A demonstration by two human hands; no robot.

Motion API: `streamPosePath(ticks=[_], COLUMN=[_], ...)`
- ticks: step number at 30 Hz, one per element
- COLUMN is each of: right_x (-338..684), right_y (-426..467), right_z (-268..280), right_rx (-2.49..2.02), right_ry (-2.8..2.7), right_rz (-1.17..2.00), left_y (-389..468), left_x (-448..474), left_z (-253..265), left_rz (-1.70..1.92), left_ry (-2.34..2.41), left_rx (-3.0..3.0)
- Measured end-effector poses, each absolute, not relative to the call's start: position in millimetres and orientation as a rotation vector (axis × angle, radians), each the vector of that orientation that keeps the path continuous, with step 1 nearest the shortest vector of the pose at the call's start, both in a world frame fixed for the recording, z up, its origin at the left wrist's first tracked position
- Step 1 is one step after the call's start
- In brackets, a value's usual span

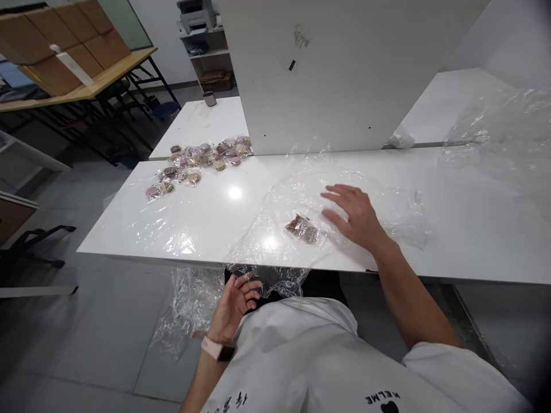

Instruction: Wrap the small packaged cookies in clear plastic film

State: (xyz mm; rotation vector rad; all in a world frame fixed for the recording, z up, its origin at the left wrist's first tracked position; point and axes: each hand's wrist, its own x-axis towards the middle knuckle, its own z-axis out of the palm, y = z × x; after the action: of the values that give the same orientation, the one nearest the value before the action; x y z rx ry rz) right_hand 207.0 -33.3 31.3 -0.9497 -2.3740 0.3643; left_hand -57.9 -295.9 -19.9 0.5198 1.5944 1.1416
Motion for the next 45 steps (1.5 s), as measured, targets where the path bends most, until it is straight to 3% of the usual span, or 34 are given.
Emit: streamPosePath(ticks=[3, 5, 9, 13, 18, 24, 31, 39, 45], right_x=[208, 202, 184, 185, 211, 233, 224, 229, 212], right_y=[-94, -135, -185, -182, -131, -115, -126, -102, -55], right_z=[41, 29, -9, -12, -5, -3, 3, -10, -6], right_rx=[-0.535, -0.491, -0.774, -1.168, -1.527, -1.568, -1.06, -1.154, -1.477], right_ry=[-2.637, -2.699, -2.444, -1.938, -1.552, -1.626, -2.387, -2.138, -2.028], right_rz=[0.575, 0.612, 0.494, 0.59, 0.605, 0.135, 0.437, 0.504, 0.482], left_y=[-271, -255, -221, -163, -83, -84, -130, -128, -86], left_x=[-64, -68, -68, -55, -30, -32, -61, -66, -46], left_z=[7, 31, 76, 100, 78, 45, 27, 12, 24], left_rz=[1.045, 1.027, 0.906, 0.86, 0.69, 0.481, 0.459, 0.698, 0.454], left_ry=[1.311, 1.264, 1.138, 1.016, 1.119, 1.169, 1.231, 1.517, 1.925], left_rx=[0.538, 0.665, 0.983, 1.298, 1.507, 1.886, 2.315, 2.229, 1.828])
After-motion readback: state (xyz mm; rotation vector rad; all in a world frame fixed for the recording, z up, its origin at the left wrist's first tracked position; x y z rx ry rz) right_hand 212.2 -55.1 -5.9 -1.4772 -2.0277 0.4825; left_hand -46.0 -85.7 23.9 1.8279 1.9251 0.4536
